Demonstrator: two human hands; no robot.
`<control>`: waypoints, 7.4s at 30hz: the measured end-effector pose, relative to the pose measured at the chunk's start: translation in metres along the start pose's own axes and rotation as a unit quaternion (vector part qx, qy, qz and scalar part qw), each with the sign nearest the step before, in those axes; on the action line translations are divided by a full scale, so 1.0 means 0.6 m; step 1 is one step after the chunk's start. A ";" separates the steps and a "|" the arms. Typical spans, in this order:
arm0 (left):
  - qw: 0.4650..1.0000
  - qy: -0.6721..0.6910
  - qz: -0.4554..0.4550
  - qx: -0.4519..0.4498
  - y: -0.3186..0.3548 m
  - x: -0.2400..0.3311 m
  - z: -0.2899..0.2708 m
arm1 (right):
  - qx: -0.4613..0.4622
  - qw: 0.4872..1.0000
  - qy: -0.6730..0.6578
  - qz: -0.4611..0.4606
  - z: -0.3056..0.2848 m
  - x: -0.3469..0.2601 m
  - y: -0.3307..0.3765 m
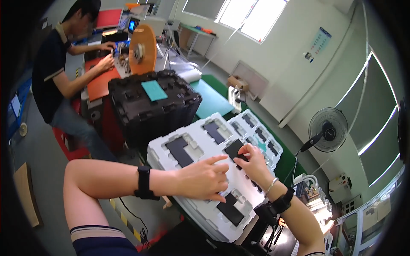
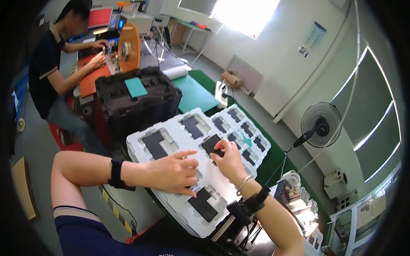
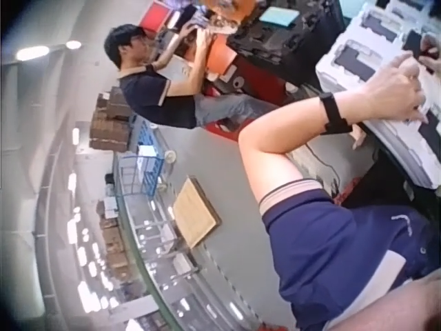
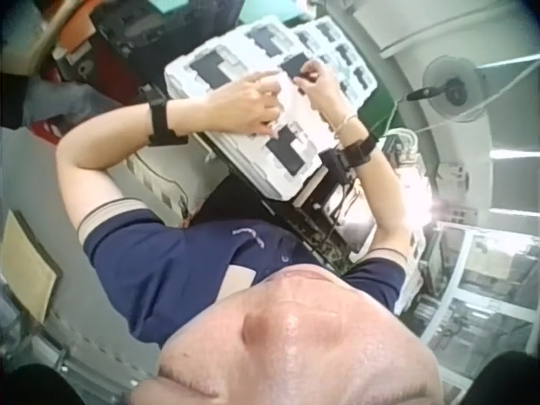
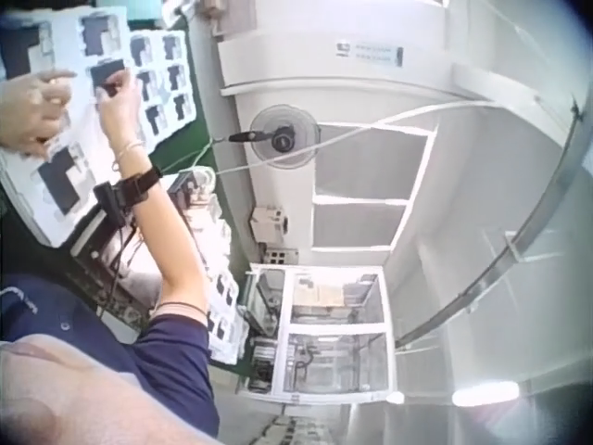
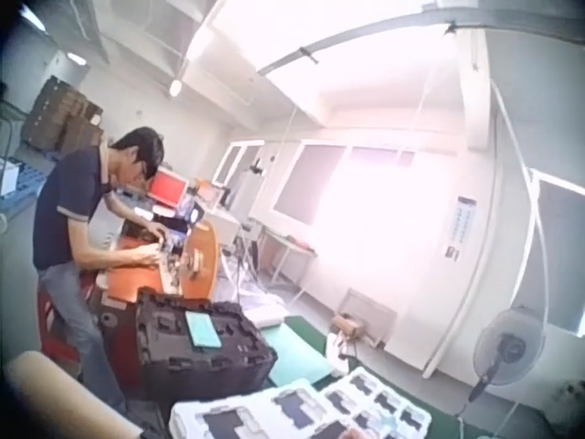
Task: Assembling small plastic components using a pneumatic press machine.
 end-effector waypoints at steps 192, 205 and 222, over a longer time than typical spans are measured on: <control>0.913 0.092 0.291 -0.271 -0.242 0.235 0.038 | 0.174 0.965 0.185 0.059 -0.022 0.084 0.536; 0.849 0.188 0.292 -0.399 -0.295 0.228 -0.016 | 0.181 0.980 0.006 0.078 -0.033 0.067 0.591; 0.884 0.216 0.170 -0.379 -0.328 0.197 0.036 | 0.180 0.980 0.033 0.075 -0.052 0.135 0.531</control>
Point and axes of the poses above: each hand's wrist, its own y-axis away from the middle knuckle, its own z-axis out of the palm, x = y × z, the point moved 2 cm from there along -y, towards the middle knuckle, and after that the axes turned 14 degrees about -x, right-handed, at the moved point
